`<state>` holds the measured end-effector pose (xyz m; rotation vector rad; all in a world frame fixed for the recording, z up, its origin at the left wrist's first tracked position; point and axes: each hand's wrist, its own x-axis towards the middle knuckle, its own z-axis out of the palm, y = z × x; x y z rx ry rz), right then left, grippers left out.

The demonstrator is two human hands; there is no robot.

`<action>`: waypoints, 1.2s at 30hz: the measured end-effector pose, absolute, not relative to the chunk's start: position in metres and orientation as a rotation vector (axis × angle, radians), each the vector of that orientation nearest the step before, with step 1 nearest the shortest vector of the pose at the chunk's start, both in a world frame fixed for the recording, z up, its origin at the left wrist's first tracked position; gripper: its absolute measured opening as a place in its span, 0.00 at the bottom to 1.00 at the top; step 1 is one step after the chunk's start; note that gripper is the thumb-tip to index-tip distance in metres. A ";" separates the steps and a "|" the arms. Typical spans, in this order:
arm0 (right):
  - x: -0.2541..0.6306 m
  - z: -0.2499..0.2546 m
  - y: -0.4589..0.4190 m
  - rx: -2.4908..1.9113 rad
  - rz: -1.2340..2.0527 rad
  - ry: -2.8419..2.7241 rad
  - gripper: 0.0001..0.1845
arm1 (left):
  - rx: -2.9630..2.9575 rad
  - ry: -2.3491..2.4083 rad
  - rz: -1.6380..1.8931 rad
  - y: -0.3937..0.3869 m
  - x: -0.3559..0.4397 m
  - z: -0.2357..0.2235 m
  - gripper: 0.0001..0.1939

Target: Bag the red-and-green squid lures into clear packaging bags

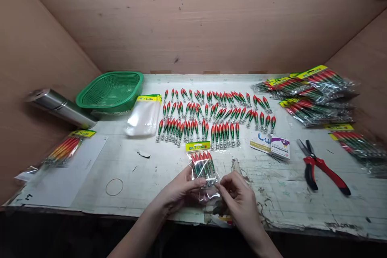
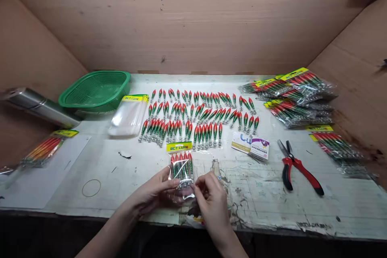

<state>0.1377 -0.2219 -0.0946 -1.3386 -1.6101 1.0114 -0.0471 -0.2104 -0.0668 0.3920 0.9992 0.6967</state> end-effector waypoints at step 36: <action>0.099 -0.109 -0.256 -1.141 0.575 -2.331 0.06 | 2.218 1.447 0.723 -0.286 -0.084 -0.094 0.24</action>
